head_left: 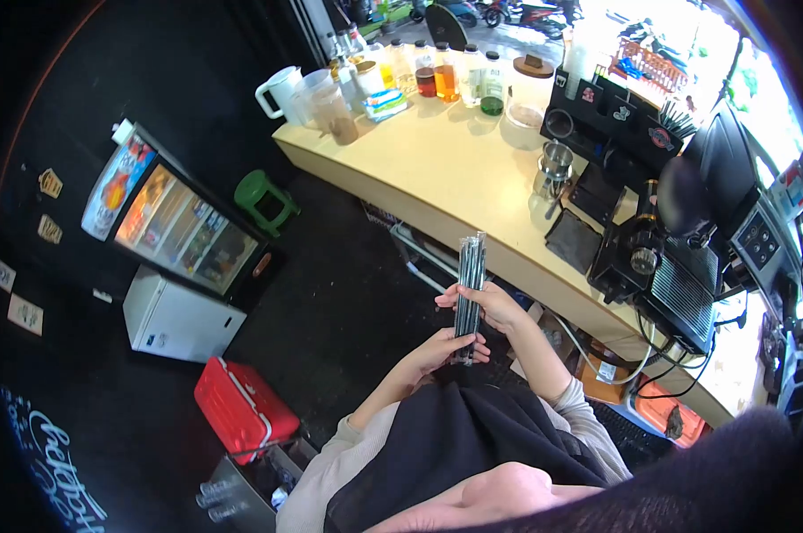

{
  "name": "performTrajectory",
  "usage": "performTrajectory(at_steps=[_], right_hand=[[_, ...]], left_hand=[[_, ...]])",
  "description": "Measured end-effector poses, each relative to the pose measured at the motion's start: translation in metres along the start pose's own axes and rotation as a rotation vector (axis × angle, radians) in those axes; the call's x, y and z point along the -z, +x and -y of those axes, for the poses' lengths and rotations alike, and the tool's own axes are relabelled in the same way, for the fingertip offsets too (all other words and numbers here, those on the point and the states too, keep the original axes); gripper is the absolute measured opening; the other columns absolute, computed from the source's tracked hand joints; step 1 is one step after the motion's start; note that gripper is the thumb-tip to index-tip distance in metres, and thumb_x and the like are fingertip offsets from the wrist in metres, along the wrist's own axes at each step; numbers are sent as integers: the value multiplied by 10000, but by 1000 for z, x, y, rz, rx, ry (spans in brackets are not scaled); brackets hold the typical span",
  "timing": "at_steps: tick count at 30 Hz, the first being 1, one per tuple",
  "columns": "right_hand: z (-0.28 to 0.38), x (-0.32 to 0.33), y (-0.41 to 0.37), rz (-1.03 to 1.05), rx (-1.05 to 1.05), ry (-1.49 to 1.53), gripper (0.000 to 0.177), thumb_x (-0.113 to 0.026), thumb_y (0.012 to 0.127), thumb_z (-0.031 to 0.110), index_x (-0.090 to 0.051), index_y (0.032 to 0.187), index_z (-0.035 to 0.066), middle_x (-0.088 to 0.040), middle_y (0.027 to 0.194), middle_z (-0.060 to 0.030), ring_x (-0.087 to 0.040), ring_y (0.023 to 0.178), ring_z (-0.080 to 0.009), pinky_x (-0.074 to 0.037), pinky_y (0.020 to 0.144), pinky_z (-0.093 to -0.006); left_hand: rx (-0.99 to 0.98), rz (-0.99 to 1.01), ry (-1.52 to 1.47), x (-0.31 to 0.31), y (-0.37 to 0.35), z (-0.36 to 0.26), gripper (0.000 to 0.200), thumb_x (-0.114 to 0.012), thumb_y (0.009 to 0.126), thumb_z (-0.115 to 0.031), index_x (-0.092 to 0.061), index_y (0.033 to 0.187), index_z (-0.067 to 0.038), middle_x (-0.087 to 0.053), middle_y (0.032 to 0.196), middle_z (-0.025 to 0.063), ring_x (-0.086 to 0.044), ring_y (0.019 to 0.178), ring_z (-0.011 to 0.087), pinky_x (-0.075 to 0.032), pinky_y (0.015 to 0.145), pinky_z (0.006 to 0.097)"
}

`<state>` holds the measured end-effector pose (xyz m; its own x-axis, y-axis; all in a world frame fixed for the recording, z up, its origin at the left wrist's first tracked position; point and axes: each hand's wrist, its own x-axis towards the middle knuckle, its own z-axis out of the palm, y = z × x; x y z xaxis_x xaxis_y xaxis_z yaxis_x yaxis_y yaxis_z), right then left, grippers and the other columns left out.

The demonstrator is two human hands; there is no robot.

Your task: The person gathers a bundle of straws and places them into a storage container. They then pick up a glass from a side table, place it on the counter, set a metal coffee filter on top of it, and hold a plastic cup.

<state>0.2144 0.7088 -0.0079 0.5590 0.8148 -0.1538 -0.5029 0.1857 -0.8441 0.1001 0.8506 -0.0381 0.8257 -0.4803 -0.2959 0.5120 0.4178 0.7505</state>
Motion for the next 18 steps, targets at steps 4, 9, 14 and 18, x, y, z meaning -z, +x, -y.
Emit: performTrajectory(at_steps=[4, 9, 14, 18], right_hand=[[27, 5, 46, -67, 64, 63, 311, -552, 945, 221, -557, 1125, -31, -633, 1116, -233, -614, 1078, -310, -474, 944, -395], [43, 11, 95, -135, 127, 59, 304, -568, 937, 243, -572, 1089, -21, -635, 1110, -233, -614, 1076, -311, -467, 962, -398], [55, 18, 119, -258, 196, 71, 310, -568, 939, 262, -578, 1071, -18, -634, 1111, -230, -613, 1076, -310, -471, 961, -402], [74, 35, 114, -391, 229, 54, 281, -545, 953, 239, -581, 1061, -18, -633, 1118, -222, -616, 1072, -303, -481, 944, -396]], left_hand=[[21, 130, -26, 40, 18, -40, 298, -499, 979, -231, -539, 1138, 18, -634, 1086, 192, -632, 1043, 309, -501, 931, 396], [70, 208, -15, 87, 38, -83, 275, -497, 979, -210, -537, 1137, 10, -620, 1116, 206, -621, 1057, 329, -483, 959, 423], [185, 236, 50, 119, 68, -122, 277, -502, 975, -204, -527, 1142, 16, -601, 1144, 232, -615, 1062, 345, -476, 971, 440], [250, 348, 61, 123, 107, -139, 266, -509, 971, -194, -534, 1132, 16, -607, 1130, 233, -621, 1050, 340, -489, 955, 440]])
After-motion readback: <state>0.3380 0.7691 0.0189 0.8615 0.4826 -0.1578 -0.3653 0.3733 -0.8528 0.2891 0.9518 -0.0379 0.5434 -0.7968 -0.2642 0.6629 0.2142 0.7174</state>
